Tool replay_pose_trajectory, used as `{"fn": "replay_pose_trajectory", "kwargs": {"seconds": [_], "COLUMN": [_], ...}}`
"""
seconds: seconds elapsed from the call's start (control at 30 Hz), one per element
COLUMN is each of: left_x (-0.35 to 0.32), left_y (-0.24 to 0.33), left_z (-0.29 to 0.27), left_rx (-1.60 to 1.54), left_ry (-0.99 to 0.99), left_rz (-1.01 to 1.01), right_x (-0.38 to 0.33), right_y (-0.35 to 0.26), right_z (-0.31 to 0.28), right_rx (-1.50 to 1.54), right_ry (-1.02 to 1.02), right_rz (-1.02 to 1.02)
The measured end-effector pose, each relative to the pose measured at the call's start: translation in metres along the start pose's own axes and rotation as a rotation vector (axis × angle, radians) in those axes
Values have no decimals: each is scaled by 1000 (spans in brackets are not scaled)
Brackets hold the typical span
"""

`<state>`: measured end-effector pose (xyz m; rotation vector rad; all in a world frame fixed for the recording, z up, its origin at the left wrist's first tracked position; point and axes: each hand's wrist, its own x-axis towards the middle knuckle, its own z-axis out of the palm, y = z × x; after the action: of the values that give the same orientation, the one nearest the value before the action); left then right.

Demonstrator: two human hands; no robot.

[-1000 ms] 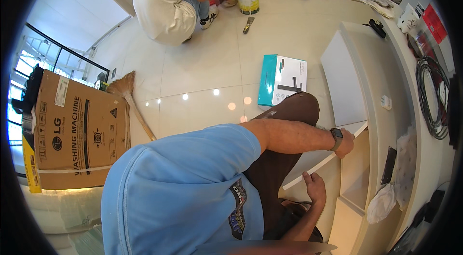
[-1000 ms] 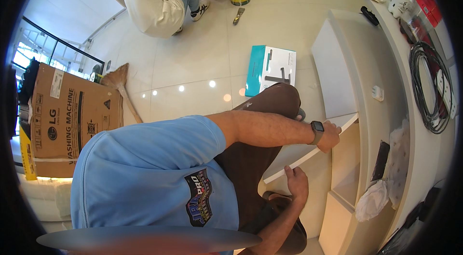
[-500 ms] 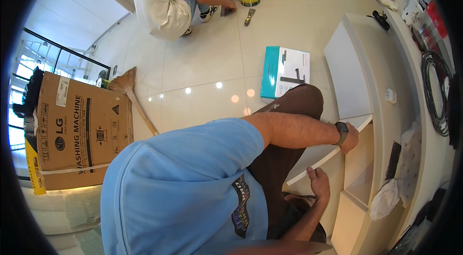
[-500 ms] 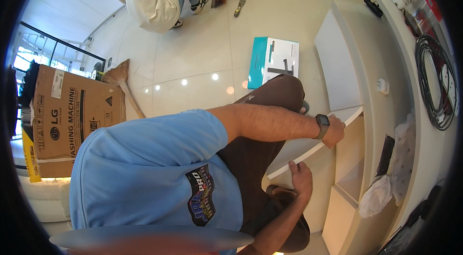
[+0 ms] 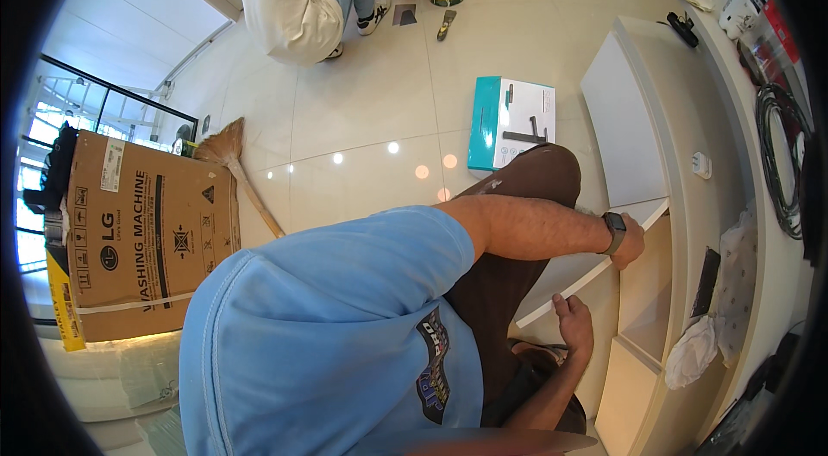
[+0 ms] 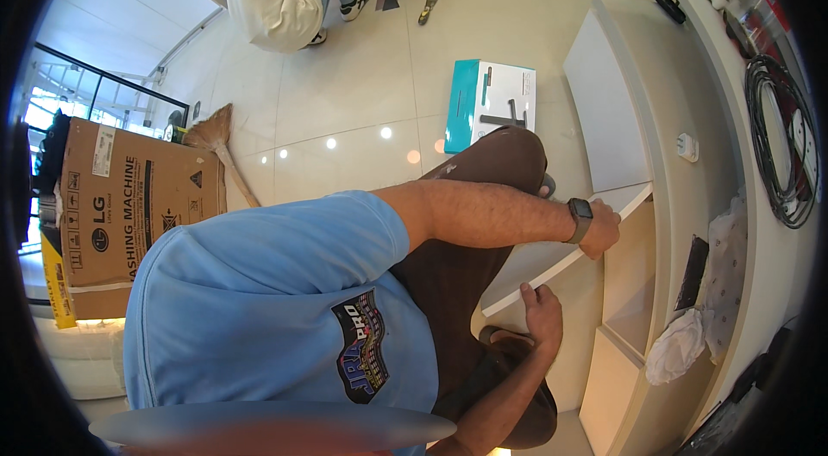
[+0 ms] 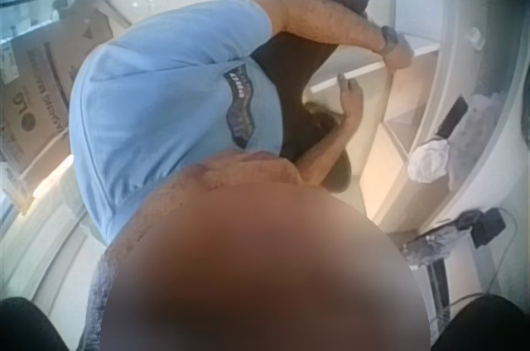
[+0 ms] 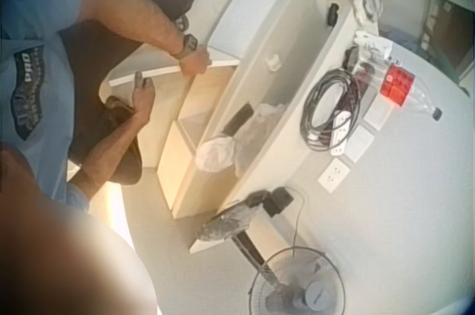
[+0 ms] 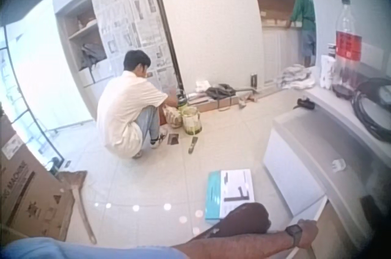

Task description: The person sits on the floor and applies a white trim strip to the edge of a cabinet door, then wipes the surface with a cloth. The person later picks up a cardboard piece and places it into the cabinet.

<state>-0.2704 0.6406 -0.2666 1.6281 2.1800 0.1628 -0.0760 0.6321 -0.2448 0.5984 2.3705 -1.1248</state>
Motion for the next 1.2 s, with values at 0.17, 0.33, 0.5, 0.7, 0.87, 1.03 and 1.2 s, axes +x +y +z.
{"fn": "replay_pose_trajectory", "kwargs": {"seconds": [0.17,0.33,0.5,0.7,0.87,1.03,1.2], "left_x": [0,-2,-1,-1,-7,-8,-3], "left_y": [0,1,2,2,4,4,3], "left_z": [0,-2,0,-1,-10,-11,-4], "left_rx": [-1,-4,-2,20,-16,-16,25], "left_ry": [14,13,20,-9,-43,-50,-10], "left_rz": [-1,-3,-16,-11,-20,-21,-11], "right_x": [-1,-4,-4,-1,0,-1,-2], "right_y": [-6,-15,-14,-4,-3,-5,-9], "right_z": [-2,-7,-6,0,-1,-1,-3], "right_rx": [-5,-33,-30,4,11,11,2], "right_ry": [-2,-64,-43,5,3,-8,-22], "right_rz": [11,69,50,-17,4,2,20]}}
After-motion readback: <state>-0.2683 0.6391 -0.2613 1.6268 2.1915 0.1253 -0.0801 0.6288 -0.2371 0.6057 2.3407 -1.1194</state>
